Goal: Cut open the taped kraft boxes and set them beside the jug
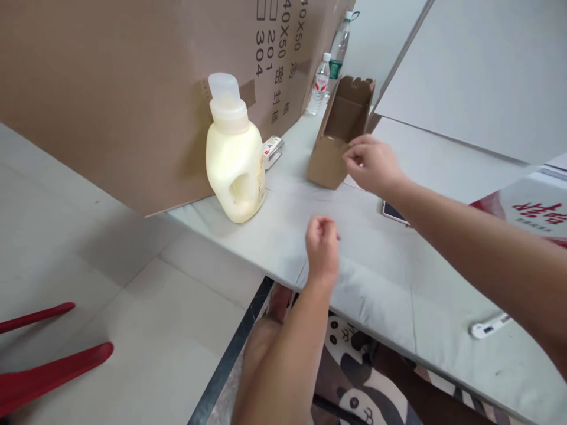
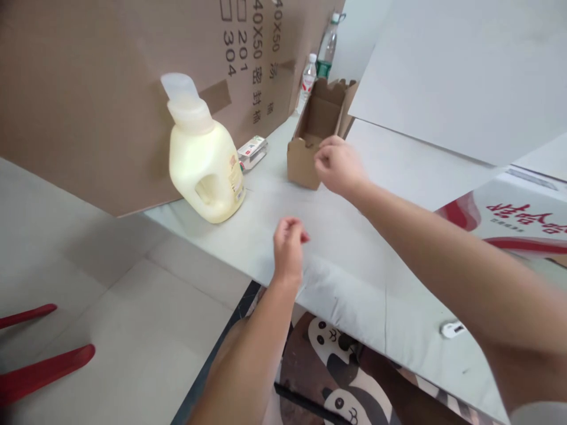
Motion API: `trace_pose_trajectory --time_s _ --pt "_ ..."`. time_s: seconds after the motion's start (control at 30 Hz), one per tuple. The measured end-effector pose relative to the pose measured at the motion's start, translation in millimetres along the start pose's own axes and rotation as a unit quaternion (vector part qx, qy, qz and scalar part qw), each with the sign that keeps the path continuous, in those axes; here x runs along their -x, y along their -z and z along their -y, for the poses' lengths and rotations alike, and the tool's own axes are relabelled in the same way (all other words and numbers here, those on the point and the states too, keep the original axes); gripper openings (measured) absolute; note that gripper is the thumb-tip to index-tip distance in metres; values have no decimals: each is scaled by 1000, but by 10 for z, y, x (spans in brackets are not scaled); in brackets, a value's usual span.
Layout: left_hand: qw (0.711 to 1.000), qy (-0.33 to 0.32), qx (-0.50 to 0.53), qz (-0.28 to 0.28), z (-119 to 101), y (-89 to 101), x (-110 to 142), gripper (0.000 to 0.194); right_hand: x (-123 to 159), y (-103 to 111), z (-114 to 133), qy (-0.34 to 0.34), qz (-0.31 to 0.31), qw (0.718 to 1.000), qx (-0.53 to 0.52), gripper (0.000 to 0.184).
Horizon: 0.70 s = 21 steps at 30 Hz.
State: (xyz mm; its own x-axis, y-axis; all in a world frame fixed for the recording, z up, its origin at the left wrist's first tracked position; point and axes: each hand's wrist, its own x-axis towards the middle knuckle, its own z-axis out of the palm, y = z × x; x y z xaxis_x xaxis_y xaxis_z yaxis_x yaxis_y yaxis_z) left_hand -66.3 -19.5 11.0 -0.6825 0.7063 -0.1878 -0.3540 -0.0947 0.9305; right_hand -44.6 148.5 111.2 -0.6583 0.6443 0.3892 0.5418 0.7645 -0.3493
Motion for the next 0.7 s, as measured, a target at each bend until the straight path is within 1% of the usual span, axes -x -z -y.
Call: trace_pose_trajectory --time_s 0.07,0.1,0.13,0.17,0.2,0.23,0.27,0.33,0.37,0.4,0.47,0.5,0.57,0.63,0.7 --pt "990 -72 -2 -125 -24 82 -10 10 564 273 -20 0 -48 999 -20 20" --pt "979 -113 -5 -171 -42 123 -4 12 883 423 -36 -2 -68 997 -18 24" --pt "969 -153 -5 -195 -62 157 12 14 1216 570 -54 2 -88 996 -9 27" --pt "963 -189 -2 -192 -83 180 39 16 1551 703 -75 -7 -115 993 4 32" --pt "964 -217 2 -156 -101 187 75 19 1878 816 -98 -31 -127 991 10 34" --pt "967 -238 5 -95 -113 176 118 24 2184 904 -123 -50 -134 990 7 38" --pt "969 -248 3 -18 -117 146 166 29 2460 967 -152 -69 -132 989 2 39" --pt "963 -237 -13 130 -92 37 264 40 2892 1022 -221 -132 -164 977 -22 39" --pt "957 -224 -24 180 -63 -33 308 44 3043 1026 -265 -162 -184 969 -37 38" --pt "954 -211 -35 211 -27 -109 346 46 3153 1019 -316 -188 -205 959 -52 37" --pt "954 -189 -45 229 62 -259 400 48 3272 988 -444 -213 -236 945 -80 36" --pt "956 -184 -45 225 108 -327 416 48 3298 963 -516 -214 -249 940 -95 35" --pt "962 -186 -43 197 193 -443 429 46 3317 885 -662 -206 -280 927 -141 35" --pt "965 -207 -45 156 260 -528 427 44 3324 761 -790 -213 -317 900 -209 33" --pt "964 -232 -49 120 309 -588 420 41 3339 612 -890 -243 -335 864 -286 33"
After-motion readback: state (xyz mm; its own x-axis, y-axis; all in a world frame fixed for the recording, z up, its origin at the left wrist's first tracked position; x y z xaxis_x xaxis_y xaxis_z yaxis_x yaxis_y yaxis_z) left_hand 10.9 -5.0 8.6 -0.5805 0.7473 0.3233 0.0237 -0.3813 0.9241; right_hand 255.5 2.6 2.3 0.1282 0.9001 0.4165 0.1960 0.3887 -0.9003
